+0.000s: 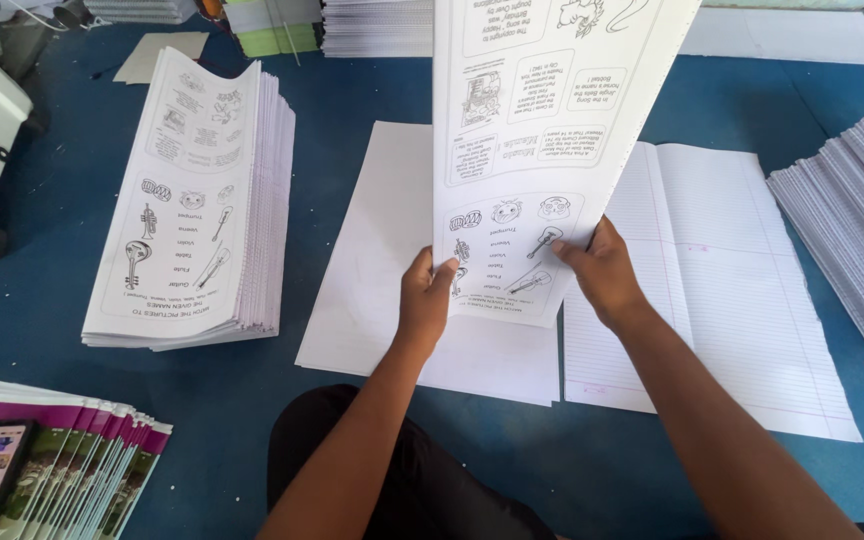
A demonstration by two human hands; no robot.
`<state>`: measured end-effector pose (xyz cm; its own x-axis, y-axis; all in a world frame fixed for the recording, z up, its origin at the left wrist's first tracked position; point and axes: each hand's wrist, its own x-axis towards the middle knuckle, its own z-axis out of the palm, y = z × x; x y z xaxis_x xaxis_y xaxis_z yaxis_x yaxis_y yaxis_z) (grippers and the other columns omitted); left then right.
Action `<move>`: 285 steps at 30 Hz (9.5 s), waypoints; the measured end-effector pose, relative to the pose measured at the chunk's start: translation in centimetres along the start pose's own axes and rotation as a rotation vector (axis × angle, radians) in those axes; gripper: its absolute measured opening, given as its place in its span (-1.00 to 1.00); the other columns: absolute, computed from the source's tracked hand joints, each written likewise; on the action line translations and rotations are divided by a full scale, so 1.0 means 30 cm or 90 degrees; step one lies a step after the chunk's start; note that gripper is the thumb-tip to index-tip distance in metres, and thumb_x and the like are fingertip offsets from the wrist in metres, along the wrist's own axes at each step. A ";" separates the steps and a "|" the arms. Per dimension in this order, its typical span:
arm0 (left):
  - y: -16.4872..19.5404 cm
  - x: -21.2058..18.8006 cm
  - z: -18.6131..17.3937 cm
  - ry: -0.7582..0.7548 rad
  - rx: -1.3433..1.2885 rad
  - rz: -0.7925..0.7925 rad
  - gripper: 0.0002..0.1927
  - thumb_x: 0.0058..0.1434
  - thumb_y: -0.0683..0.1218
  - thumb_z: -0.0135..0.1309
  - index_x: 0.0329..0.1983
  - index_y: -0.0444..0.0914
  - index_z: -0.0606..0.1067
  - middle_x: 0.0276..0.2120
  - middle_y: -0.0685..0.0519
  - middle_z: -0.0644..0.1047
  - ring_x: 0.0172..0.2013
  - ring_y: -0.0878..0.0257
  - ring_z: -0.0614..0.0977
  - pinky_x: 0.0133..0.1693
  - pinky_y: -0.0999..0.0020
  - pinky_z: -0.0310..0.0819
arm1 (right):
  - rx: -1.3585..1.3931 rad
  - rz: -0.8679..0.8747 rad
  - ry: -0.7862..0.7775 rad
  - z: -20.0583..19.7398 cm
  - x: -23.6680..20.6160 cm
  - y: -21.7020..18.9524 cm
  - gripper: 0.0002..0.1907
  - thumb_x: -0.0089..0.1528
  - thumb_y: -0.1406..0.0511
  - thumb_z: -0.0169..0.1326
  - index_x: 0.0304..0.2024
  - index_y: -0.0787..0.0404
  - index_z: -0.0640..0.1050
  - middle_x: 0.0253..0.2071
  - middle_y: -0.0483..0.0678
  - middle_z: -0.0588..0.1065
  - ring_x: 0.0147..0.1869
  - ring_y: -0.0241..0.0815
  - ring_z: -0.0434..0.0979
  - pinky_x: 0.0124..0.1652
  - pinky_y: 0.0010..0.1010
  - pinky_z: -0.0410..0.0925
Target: The person inserts printed pages into blank lined paper sheets, folds them together, and places the assembled units into a growing stack. The person repeats this process multiple times, handling printed pages and blank sheets by hand.
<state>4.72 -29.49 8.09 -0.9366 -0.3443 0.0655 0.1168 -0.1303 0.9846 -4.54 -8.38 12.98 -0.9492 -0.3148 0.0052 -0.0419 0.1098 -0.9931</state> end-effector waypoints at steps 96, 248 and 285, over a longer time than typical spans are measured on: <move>-0.255 0.076 -0.056 -0.001 0.006 -0.332 -0.71 0.29 -0.12 0.03 -0.05 -0.45 0.51 -0.21 -0.15 0.63 -0.25 0.15 0.68 -0.21 0.24 0.60 | 0.077 0.355 0.017 0.065 0.037 0.391 -0.56 0.34 0.36 -0.11 0.27 0.37 0.35 -0.01 0.19 0.54 -0.08 -0.04 0.63 -0.09 -0.22 0.55; -0.268 -0.140 0.429 -0.253 0.554 -0.251 -0.65 0.20 -0.08 0.08 0.06 -0.18 0.51 -0.01 -0.06 0.61 0.07 0.05 0.60 0.08 0.20 0.47 | -0.827 0.271 -0.184 -0.192 -0.285 0.311 -0.23 -0.01 0.15 0.48 0.15 0.29 0.45 0.24 0.14 0.33 0.38 0.13 0.30 0.23 -0.17 0.39; 0.459 0.466 -1.184 0.361 0.896 -0.011 -0.53 0.28 -0.12 0.13 0.21 -0.42 0.41 0.07 -0.33 0.50 0.08 -0.23 0.52 0.03 -0.02 0.42 | -0.339 0.051 -0.180 0.673 0.290 0.174 -0.29 0.18 -0.03 0.15 0.24 0.28 0.45 0.20 0.15 0.50 0.17 0.02 0.61 0.13 -0.20 0.43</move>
<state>4.96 -69.14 16.80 -0.6492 -0.6963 0.3060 -0.6009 0.7162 0.3549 -6.71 -29.57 5.48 -0.8388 -0.5166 -0.1717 -0.1930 0.5771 -0.7935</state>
